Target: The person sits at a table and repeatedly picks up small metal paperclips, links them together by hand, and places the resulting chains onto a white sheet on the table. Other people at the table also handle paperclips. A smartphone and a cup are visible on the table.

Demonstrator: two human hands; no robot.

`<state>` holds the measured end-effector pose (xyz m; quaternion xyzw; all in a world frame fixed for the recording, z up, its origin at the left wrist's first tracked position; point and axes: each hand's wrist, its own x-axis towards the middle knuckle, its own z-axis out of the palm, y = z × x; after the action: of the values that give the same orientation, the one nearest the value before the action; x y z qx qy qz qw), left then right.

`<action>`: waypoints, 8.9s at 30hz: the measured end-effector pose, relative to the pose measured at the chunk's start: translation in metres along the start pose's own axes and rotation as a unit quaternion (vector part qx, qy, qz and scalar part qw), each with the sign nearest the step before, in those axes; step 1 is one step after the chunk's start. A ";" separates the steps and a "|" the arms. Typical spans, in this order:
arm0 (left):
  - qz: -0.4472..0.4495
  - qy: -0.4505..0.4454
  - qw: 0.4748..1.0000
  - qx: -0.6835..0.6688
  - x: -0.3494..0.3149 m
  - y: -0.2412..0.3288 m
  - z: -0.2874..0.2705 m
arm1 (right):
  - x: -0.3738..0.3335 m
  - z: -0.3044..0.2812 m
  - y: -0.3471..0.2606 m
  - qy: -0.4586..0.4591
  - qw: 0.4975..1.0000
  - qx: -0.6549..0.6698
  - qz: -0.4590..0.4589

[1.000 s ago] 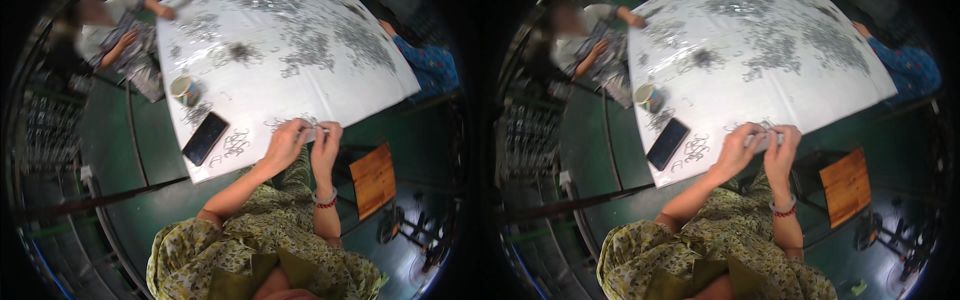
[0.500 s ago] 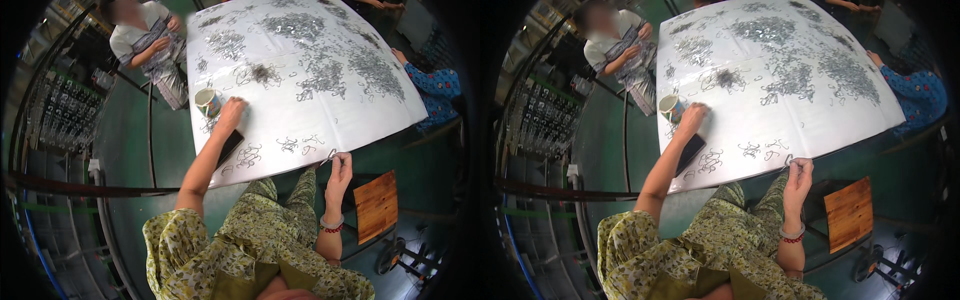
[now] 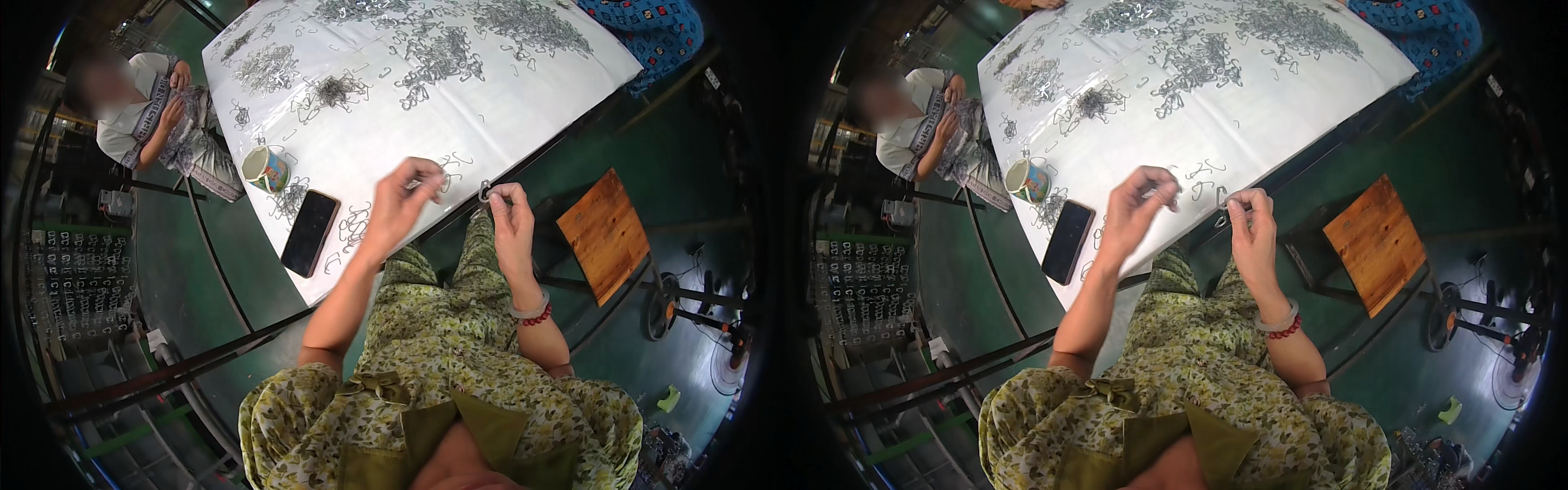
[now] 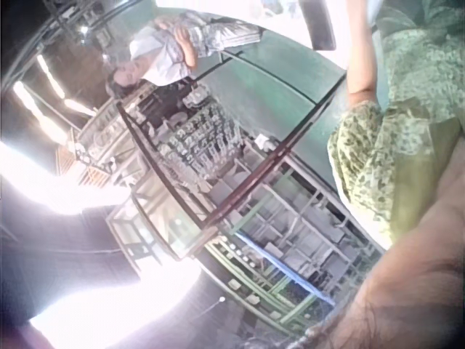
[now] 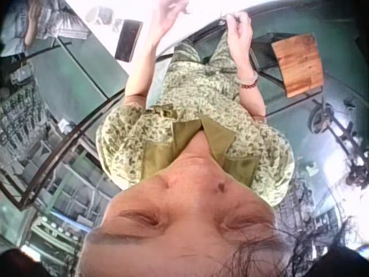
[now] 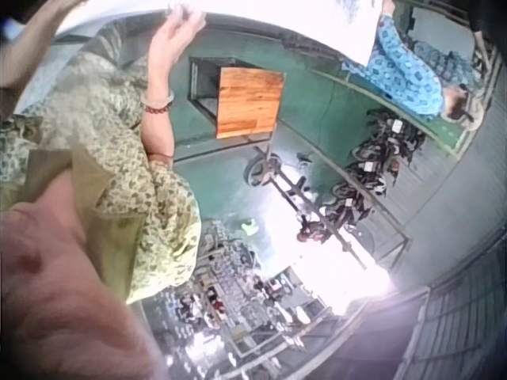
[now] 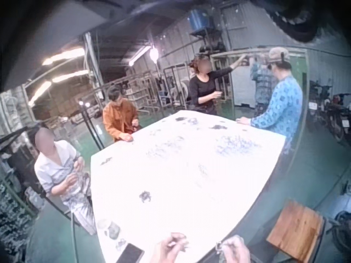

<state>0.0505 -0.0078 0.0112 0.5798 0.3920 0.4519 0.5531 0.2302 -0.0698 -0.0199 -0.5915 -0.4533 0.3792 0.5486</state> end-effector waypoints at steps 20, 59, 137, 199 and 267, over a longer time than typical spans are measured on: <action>0.053 0.002 0.998 0.039 -0.007 0.005 0.049 | 0.089 -0.018 0.017 0.058 0.974 -0.124 -0.181; 0.031 -0.010 0.999 0.039 -0.051 0.011 0.022 | 0.263 0.047 0.097 -0.082 0.967 0.160 0.183; 0.018 -0.013 1.000 0.021 -0.059 0.008 0.009 | 0.191 0.072 0.051 -0.278 0.942 0.085 0.168; 0.029 -0.025 0.994 0.098 -0.049 0.005 0.009 | 0.308 0.031 0.099 -0.052 0.815 -0.513 -0.264; -0.089 0.136 0.826 0.539 0.085 -0.120 -0.176 | -0.002 -0.016 -0.007 0.045 0.986 0.094 -0.130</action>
<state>-0.0884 0.1336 -0.1038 0.6808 0.6945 0.1921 0.1313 0.2432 -0.0769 -0.0109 -0.4898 -0.4638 0.3182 0.6661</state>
